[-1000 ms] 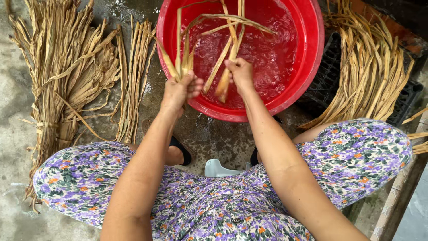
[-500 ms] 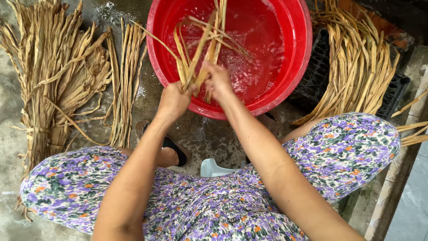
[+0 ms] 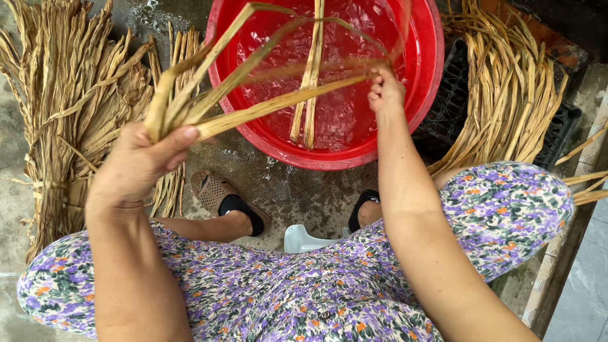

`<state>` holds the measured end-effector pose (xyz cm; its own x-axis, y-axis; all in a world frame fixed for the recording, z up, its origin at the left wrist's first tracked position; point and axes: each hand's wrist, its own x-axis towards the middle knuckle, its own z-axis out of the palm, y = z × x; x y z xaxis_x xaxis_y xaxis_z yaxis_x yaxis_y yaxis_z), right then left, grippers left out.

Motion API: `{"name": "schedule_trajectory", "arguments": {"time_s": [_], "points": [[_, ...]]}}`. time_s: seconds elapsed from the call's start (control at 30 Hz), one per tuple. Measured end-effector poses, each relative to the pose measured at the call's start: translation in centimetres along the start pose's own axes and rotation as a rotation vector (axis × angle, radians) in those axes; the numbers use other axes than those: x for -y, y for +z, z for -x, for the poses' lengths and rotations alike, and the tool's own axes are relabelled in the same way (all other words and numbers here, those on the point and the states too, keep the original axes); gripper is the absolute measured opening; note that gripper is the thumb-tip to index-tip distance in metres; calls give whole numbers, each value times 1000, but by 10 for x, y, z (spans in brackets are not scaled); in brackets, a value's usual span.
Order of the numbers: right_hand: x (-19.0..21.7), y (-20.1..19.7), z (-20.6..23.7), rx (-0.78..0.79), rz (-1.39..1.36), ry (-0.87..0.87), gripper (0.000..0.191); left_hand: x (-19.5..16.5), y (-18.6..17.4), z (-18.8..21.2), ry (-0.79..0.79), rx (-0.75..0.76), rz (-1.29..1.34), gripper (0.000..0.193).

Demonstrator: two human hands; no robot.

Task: The person sits on a low stool and washes bundles of dried tobacco leaves, dipping each bundle into a large red basin of water and swishing and turning the leaves by hand. Washed bundles are placed on the wet concrete floor beside the basin, and additional dry bundles are pulled in to continue.

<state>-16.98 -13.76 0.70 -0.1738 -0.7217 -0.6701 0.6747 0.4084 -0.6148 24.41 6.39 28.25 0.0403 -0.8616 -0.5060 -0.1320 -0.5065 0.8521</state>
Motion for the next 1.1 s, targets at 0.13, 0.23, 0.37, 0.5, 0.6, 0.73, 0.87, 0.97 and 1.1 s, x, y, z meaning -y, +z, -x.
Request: {"name": "schedule_trajectory", "arguments": {"time_s": [0.13,0.23,0.37,0.5,0.6,0.73,0.87,0.97,1.1], "points": [[11,-12,-3,-169,-50,-27,7,11,-7,-8,34,11,-68,16],[18,-11,3,-103,-101,-91,13,9,-9,-10,56,8,63,19],[4,1,23,50,-265,-121,25,-2,-7,-18,140,-182,297,42],[-67,29,47,2,591,-222,25,17,25,-54,-24,-174,275,29],[-126,44,65,152,1033,-237,32,47,47,-82,-65,-146,311,17],[-149,42,65,280,1739,-25,26,69,65,-95,-81,-128,304,23],[-121,24,44,101,1010,81,44,77,74,-98,-54,-150,345,21],[-107,15,37,-44,782,-9,24,90,77,-106,18,-120,427,20],[-124,24,58,294,1253,71,28,120,96,-129,-11,-110,273,26]]}}
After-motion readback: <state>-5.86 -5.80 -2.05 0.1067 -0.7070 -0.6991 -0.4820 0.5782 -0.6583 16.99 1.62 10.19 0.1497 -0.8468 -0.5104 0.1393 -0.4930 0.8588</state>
